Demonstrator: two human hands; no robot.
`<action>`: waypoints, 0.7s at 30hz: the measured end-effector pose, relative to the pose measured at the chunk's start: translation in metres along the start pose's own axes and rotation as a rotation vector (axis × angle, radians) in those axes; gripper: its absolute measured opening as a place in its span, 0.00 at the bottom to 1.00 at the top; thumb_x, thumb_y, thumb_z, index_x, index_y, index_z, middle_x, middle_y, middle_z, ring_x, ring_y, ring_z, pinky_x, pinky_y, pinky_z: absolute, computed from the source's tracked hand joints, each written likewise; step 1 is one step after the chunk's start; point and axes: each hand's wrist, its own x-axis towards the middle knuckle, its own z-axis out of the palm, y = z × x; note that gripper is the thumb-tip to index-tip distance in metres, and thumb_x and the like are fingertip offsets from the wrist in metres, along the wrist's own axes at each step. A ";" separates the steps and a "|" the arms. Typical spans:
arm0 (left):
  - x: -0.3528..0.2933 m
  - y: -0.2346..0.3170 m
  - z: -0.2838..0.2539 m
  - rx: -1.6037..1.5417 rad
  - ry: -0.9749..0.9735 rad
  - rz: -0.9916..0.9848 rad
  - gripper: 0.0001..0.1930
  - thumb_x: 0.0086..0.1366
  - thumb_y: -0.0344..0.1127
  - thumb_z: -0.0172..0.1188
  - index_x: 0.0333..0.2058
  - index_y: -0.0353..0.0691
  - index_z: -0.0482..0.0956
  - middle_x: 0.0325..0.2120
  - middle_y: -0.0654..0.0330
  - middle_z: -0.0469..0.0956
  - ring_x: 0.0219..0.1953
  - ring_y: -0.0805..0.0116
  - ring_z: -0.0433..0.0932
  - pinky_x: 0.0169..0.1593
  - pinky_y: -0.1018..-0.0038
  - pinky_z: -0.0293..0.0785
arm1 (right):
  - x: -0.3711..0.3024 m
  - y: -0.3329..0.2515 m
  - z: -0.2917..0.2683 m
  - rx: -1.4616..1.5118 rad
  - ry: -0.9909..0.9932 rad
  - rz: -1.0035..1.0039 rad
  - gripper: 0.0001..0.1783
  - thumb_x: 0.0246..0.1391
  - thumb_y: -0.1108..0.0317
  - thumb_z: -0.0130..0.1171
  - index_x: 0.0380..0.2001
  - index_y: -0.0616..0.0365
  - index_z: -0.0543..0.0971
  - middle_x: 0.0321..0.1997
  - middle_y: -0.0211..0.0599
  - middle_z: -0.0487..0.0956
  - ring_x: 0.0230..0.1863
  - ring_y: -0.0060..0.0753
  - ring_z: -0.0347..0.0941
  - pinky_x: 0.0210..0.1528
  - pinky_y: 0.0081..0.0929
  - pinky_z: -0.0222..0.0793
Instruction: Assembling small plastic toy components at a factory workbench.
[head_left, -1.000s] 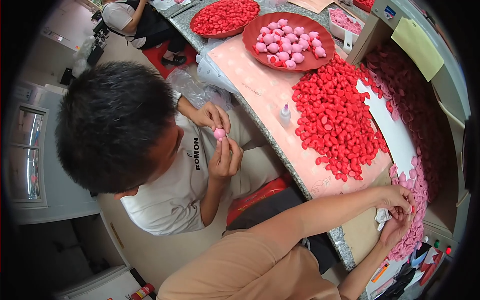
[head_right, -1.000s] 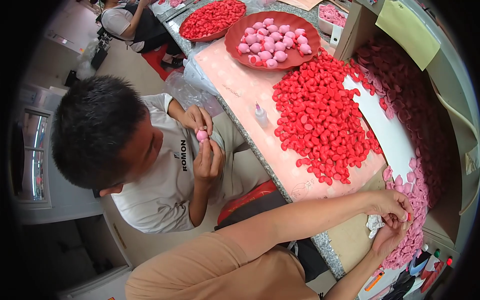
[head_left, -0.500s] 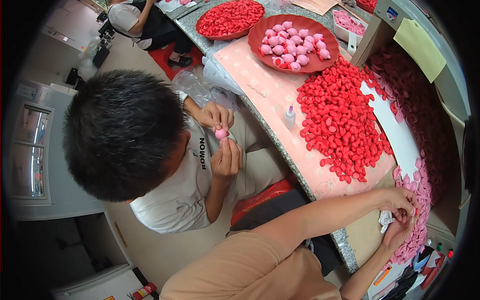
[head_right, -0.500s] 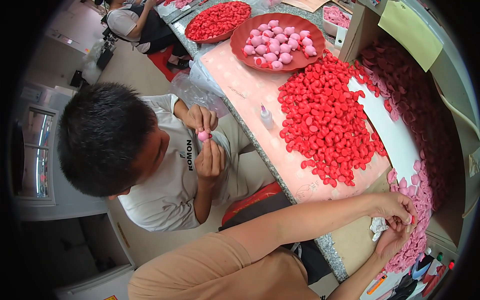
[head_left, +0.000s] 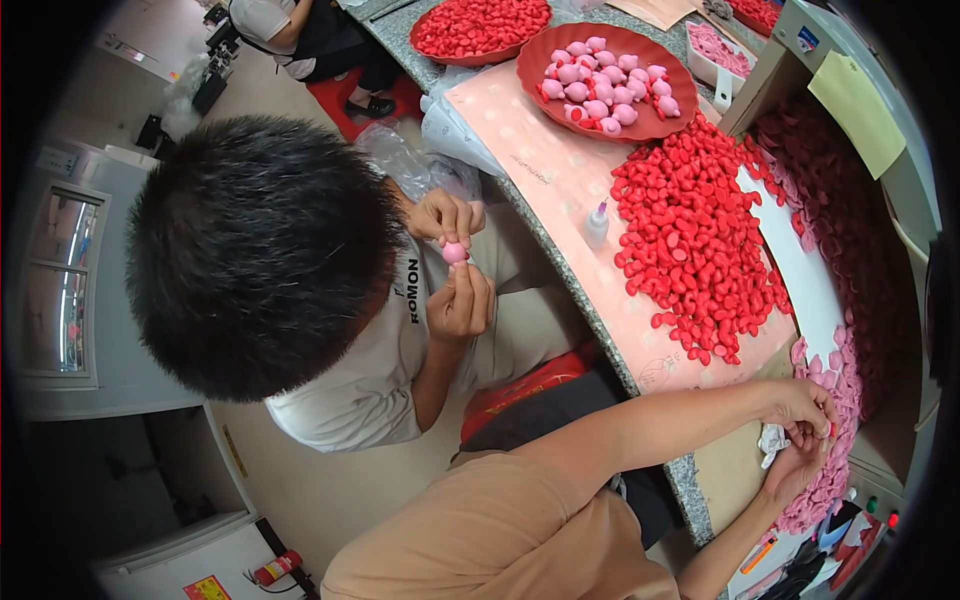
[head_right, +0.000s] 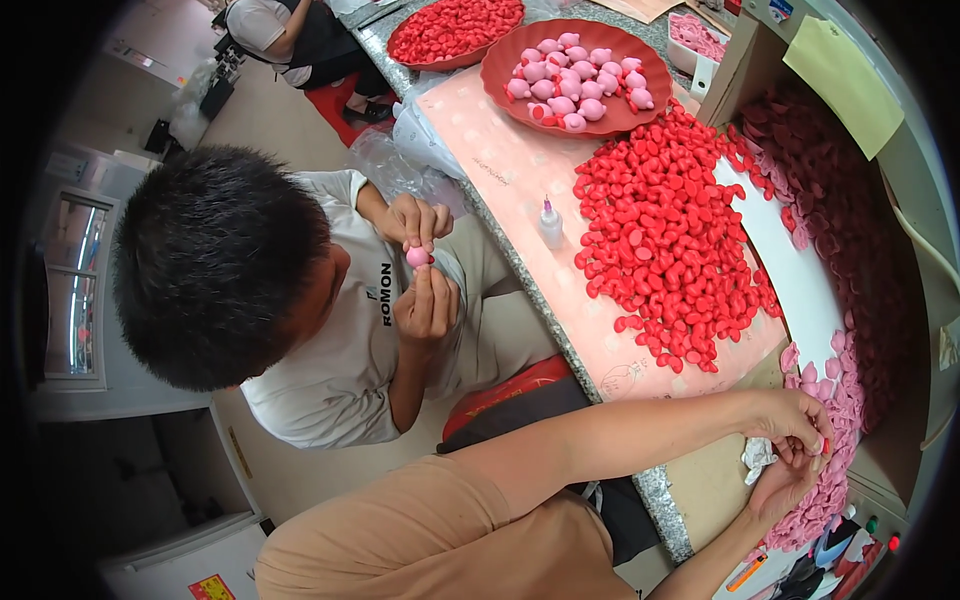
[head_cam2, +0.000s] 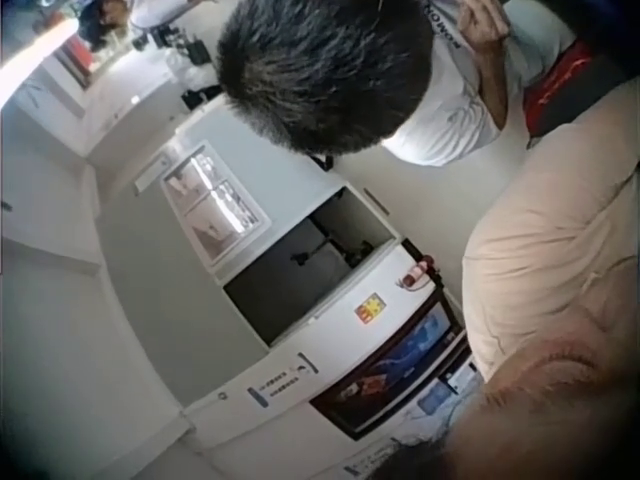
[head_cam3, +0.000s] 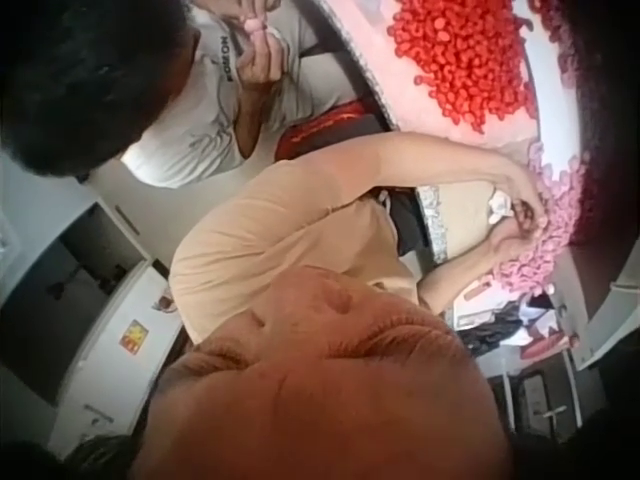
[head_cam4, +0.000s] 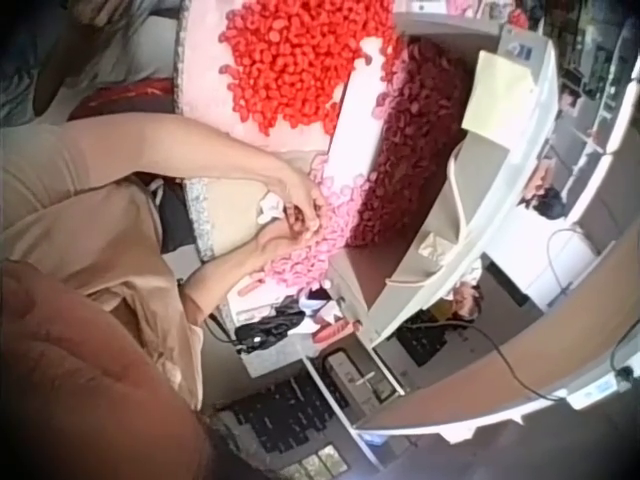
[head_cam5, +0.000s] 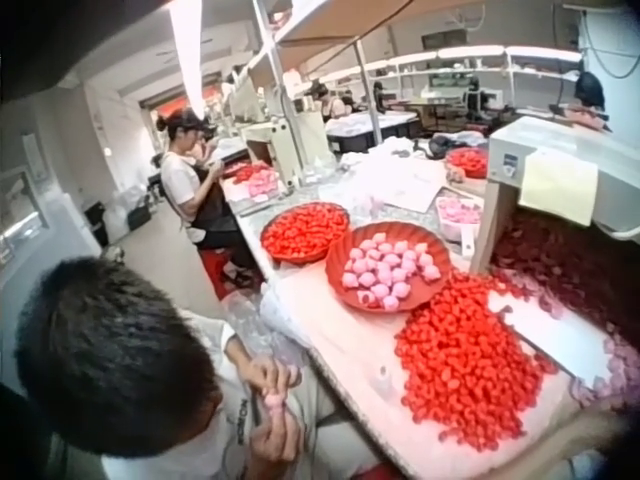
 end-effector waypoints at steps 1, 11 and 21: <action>0.000 0.000 0.000 -0.003 0.000 0.000 0.10 0.52 0.25 0.59 0.35 0.35 0.74 0.26 0.58 0.76 0.24 0.69 0.76 0.29 0.71 0.76 | 0.000 0.000 0.001 0.000 -0.007 0.002 0.19 0.58 0.60 0.48 0.47 0.63 0.68 0.46 0.38 0.71 0.49 0.28 0.66 0.55 0.26 0.58; -0.001 0.000 0.000 0.037 0.034 0.000 0.09 0.51 0.24 0.60 0.33 0.37 0.76 0.25 0.59 0.76 0.25 0.69 0.76 0.29 0.72 0.76 | 0.000 0.000 -0.001 -0.041 -0.026 0.004 0.21 0.58 0.58 0.47 0.49 0.61 0.68 0.48 0.38 0.70 0.52 0.30 0.64 0.57 0.27 0.57; -0.002 0.000 0.001 0.026 0.054 -0.002 0.09 0.50 0.24 0.61 0.33 0.38 0.77 0.26 0.59 0.76 0.26 0.68 0.75 0.30 0.69 0.76 | -0.001 -0.001 0.003 -0.060 -0.050 0.012 0.20 0.58 0.57 0.47 0.47 0.62 0.68 0.46 0.38 0.70 0.50 0.28 0.64 0.57 0.27 0.55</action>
